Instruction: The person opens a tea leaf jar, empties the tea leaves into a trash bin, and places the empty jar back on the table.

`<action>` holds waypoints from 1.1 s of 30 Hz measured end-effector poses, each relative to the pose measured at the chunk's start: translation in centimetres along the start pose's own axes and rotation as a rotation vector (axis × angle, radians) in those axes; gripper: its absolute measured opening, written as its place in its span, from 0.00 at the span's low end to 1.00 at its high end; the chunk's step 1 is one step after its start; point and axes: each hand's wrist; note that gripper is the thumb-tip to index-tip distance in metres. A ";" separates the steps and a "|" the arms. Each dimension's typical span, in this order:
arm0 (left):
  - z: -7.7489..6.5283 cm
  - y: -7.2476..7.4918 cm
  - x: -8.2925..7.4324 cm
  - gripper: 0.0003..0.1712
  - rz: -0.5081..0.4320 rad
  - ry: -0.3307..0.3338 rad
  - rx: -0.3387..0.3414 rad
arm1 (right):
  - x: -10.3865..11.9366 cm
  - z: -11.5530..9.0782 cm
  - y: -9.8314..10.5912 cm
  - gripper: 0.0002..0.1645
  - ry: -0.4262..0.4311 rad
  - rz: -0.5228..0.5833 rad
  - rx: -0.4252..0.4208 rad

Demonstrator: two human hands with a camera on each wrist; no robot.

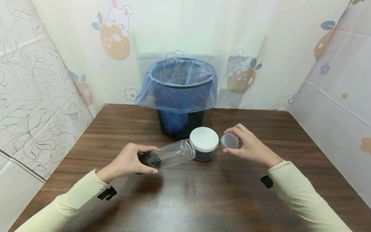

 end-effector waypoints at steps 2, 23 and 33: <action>0.0 0.0 0.0 0.34 -0.004 0.004 0.001 | -0.5 -0.2 0.1 0.31 -0.017 -0.028 -0.001; -0.1 -0.1 0.3 0.35 -0.014 0.012 0.012 | -4.8 -3.1 0.7 0.31 -0.238 -0.092 0.135; -0.1 0.0 0.1 0.36 -0.011 0.015 0.014 | -6.3 -3.9 0.7 0.37 -0.336 -0.053 0.246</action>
Point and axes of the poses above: each hand's wrist, its own z-axis towards the middle knuckle, its own y-axis out of the back of the hand, x = y × z, and after that the axes turned 5 degrees about x, right-handed
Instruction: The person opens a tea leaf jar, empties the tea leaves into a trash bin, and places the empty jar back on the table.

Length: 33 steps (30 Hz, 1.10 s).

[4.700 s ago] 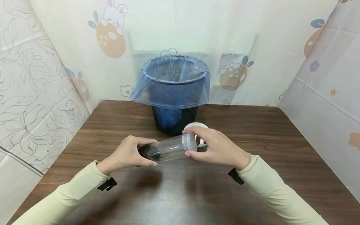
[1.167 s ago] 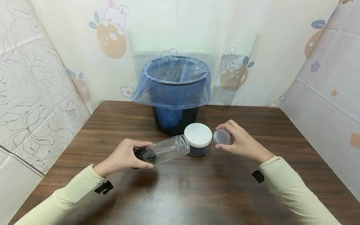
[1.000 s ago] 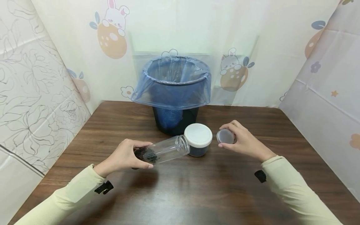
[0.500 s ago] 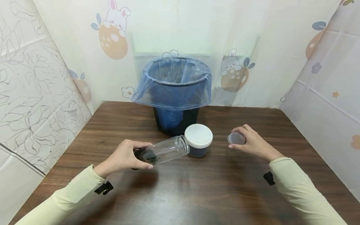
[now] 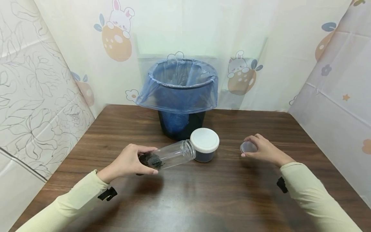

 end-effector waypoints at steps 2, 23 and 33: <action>0.0 0.0 0.0 0.36 0.002 0.002 0.002 | -0.3 0.1 0.0 0.37 -0.008 0.005 0.008; -0.2 0.0 0.3 0.36 0.001 0.017 -0.006 | -2.8 0.8 -0.7 0.38 -0.081 -0.001 0.055; -0.2 -0.1 0.3 0.36 -0.004 0.009 0.008 | -3.2 0.9 -1.3 0.38 -0.092 -0.005 0.070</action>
Point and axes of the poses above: each hand's wrist, its own z-axis towards the middle knuckle, its own y-axis out of the back of the hand, x = y × z, and after that the axes turned 5 degrees about x, right-handed
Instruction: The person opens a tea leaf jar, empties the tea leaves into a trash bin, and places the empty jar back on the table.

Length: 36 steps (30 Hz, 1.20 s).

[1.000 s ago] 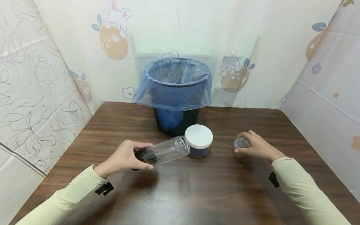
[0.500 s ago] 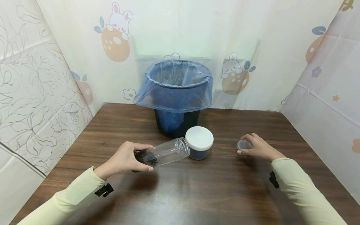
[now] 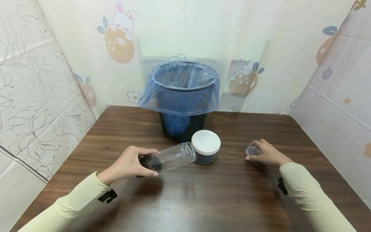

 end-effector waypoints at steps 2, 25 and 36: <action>0.0 0.0 0.0 0.35 -0.002 -0.001 0.003 | 0.0 0.0 -0.1 0.38 -0.004 0.007 0.012; -0.1 -0.2 -0.2 0.36 -0.014 0.016 -0.005 | -0.2 0.4 -0.7 0.40 -0.023 -0.012 0.087; 0.0 0.2 0.1 0.35 -0.026 0.007 -0.006 | 0.3 0.6 -0.1 0.48 -0.044 -0.049 0.114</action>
Point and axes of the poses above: each hand's wrist, its own z-axis towards the middle knuckle, its own y-axis out of the back of the hand, x = y × z, and after that the axes turned 5 degrees about x, right-handed
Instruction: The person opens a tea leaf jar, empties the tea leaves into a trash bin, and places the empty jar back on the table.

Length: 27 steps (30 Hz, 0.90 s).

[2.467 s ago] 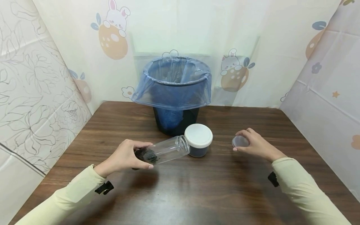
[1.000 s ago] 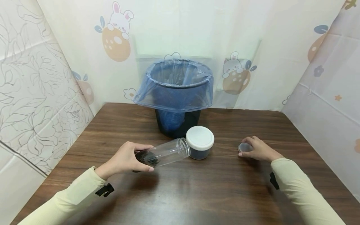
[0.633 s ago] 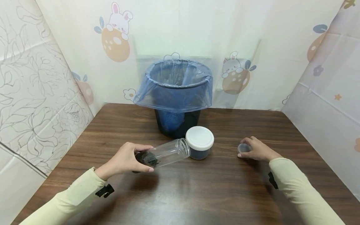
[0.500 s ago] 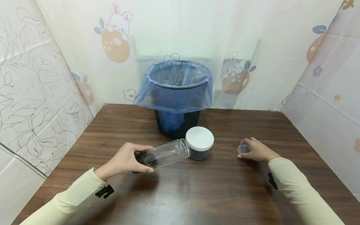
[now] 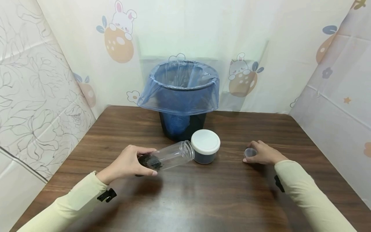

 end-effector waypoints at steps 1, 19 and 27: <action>0.0 0.1 0.0 0.35 -0.004 -0.001 0.000 | 0.2 0.0 0.1 0.49 -0.007 0.001 0.004; 1.7 1.4 0.7 0.36 0.021 0.048 -0.035 | 4.0 1.6 6.6 0.31 0.061 -0.043 -0.132; 2.0 2.7 1.5 0.35 0.005 0.069 -0.071 | 7.8 3.4 9.4 0.30 0.110 0.034 -0.190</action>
Point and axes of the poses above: each hand's wrist, its own z-axis towards the middle knuckle, its own y-axis out of the back of the hand, x = y × z, and after that the axes turned 5 degrees about x, right-handed
